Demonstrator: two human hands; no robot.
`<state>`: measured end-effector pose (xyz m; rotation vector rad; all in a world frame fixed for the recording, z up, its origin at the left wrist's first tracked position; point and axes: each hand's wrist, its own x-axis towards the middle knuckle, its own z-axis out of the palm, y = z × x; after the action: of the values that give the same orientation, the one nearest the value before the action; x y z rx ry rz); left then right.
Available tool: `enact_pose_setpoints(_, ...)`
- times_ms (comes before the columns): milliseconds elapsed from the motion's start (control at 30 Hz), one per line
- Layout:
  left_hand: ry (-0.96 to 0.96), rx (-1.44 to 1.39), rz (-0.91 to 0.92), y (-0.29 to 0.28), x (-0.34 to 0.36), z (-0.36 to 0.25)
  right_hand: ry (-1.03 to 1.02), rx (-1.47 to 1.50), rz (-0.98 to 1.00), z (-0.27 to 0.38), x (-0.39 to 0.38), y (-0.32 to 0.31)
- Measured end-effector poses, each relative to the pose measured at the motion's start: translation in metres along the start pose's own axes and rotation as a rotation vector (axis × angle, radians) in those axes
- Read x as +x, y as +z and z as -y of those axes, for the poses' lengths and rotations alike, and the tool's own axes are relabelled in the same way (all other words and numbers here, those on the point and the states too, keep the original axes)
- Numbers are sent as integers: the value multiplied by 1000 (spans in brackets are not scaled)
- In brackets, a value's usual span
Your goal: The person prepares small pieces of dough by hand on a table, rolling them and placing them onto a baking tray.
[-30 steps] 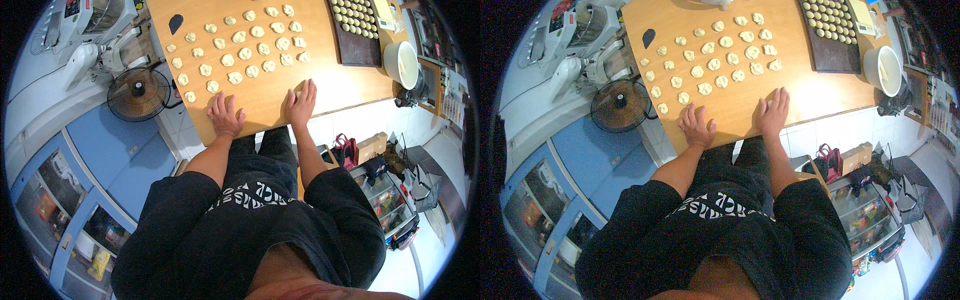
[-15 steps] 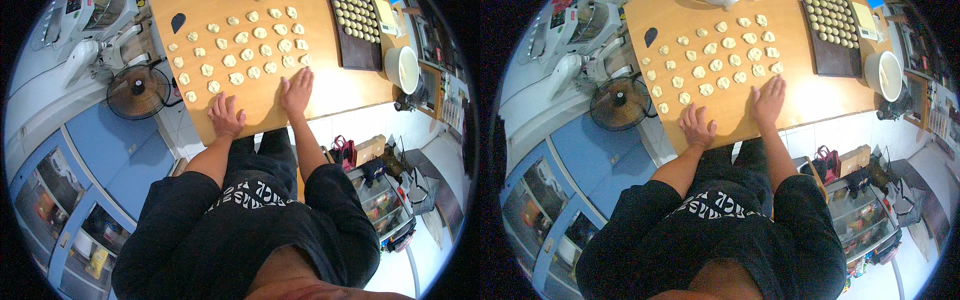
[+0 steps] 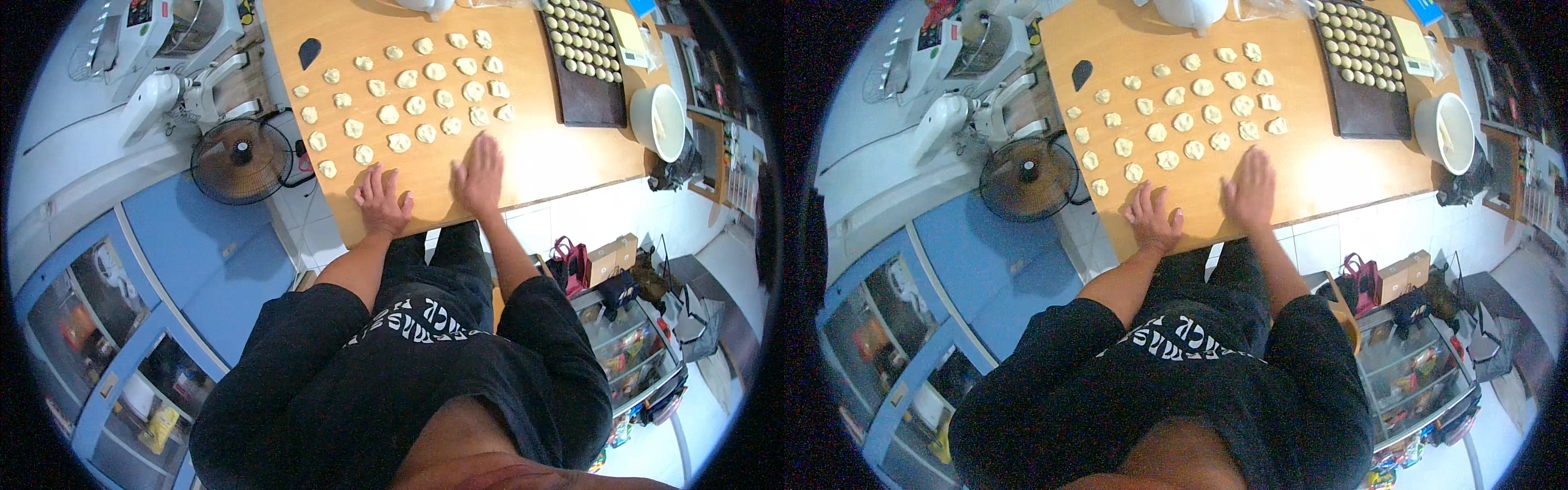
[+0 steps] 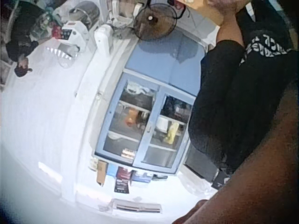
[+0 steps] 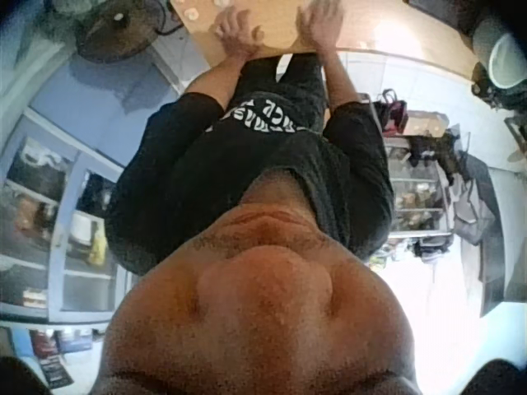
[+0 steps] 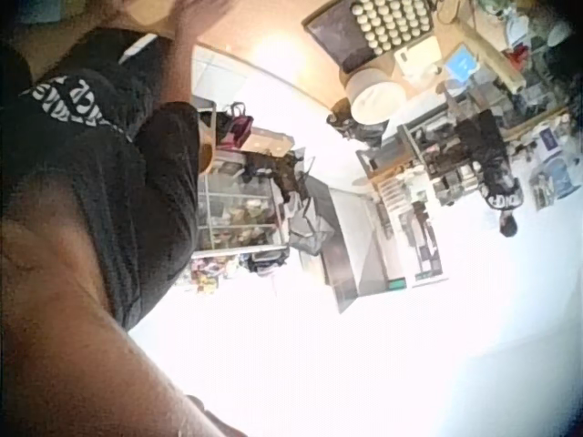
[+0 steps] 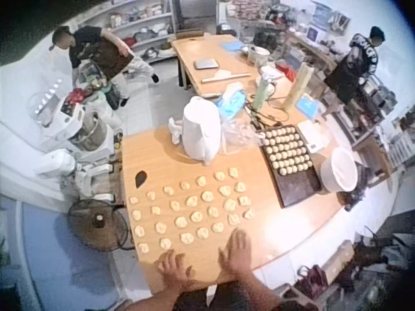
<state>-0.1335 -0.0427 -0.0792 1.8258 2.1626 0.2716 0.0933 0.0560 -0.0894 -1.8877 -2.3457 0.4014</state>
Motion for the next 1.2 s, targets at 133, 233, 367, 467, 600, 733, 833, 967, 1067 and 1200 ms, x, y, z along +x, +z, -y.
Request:
enact_pose_setpoints(133, -8, -27, -28, 1, -6, 2, 9, 60, -25, -34, -44, 1)
enact_pose_setpoints(233, 41, -38, -61, 2, -1, 0, 102, 129, -275, -82, -6, 6)
enact_pose_setpoints(367, 55, -12, -46, 2, 4, -2, 91, 66, -212, -48, 8, 9)
enact_pose_setpoints(467, 52, 24, -39, 3, -3, 1, 10, 88, -30, -20, -53, 12)
enact_pose_setpoints(600, 15, 41, -6, 0, -1, 0, 202, -38, -151, -65, -32, -12)
enact_pose_setpoints(733, 68, 9, -21, -3, 3, -7, 261, 30, -326, -69, 31, -2)
enact_pose_setpoints(833, 50, 38, -48, 4, -3, 3, 89, 63, -54, -16, -39, 18)
enact_pose_setpoints(967, -4, 31, 12, -4, -3, -2, 198, 42, -161, -48, -60, 9)
enact_pose_setpoints(1067, 10, 22, 11, -1, -2, -2, 246, 25, -228, -64, -24, -1)
enact_pose_setpoints(1200, 51, 19, -23, -3, 4, -9, 88, 202, -214, -60, 20, 15)
